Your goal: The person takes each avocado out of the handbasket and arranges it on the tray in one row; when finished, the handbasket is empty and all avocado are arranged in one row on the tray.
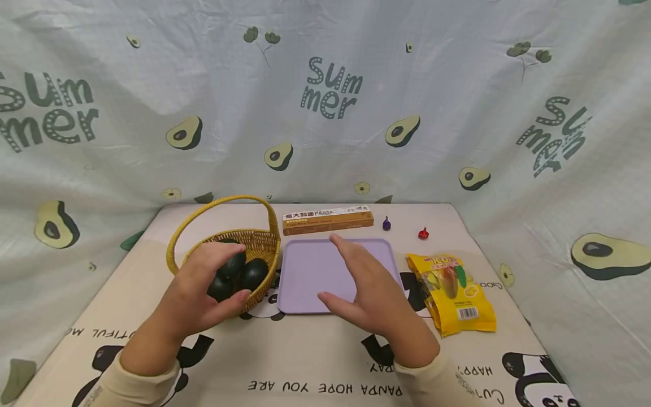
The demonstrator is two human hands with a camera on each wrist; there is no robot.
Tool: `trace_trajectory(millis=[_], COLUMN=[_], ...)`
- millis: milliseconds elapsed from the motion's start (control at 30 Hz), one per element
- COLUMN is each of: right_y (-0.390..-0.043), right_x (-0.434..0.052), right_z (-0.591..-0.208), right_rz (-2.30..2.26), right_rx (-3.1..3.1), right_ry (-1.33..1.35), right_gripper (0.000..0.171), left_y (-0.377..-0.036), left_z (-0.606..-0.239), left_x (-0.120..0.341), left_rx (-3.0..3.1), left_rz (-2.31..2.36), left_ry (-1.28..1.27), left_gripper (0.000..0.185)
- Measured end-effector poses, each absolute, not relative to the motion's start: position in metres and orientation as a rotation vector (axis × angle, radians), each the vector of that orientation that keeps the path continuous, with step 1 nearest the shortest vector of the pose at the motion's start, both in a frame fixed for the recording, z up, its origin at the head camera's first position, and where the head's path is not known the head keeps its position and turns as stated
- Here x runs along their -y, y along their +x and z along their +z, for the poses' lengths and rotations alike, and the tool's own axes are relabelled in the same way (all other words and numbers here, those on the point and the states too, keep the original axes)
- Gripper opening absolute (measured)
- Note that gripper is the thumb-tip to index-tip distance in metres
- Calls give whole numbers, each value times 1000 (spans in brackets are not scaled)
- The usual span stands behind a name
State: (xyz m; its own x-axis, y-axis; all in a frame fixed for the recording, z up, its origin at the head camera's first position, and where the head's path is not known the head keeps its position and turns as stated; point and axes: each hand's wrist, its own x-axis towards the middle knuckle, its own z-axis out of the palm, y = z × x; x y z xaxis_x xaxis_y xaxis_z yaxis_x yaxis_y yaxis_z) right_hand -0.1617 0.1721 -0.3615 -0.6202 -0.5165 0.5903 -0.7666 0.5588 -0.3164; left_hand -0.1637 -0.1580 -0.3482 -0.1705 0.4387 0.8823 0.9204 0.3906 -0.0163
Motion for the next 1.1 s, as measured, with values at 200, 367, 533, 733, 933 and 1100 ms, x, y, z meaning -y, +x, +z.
trace_trajectory(millis=[200, 367, 533, 733, 933, 1100], right_y=[-168, -176, -182, -189, -200, -208], right_x=[-161, -150, -139, -124, -110, -98], right_z=[-364, -371, -379, -382, -381, -380], right_rz=[972, 1050, 1113, 1119, 1102, 1105], right_rx=[2367, 2386, 2387, 2397, 2401, 2431], right_ry=[981, 975, 991, 1028, 1090, 1113], right_gripper=[92, 89, 89, 89, 90, 88], left_y=[-165, -162, -156, -152, -152, -150], left_z=[-355, -365, -373, -377, -377, -380], left_x=[162, 168, 174, 180, 188, 199], left_rx=[1785, 1837, 1867, 1868, 1855, 1876], left_rz=[-766, -837, -899, -949, -981, -1010], left_ry=[-1091, -933, -805, -768, -713, -620], left_gripper=[62, 66, 71, 73, 72, 68])
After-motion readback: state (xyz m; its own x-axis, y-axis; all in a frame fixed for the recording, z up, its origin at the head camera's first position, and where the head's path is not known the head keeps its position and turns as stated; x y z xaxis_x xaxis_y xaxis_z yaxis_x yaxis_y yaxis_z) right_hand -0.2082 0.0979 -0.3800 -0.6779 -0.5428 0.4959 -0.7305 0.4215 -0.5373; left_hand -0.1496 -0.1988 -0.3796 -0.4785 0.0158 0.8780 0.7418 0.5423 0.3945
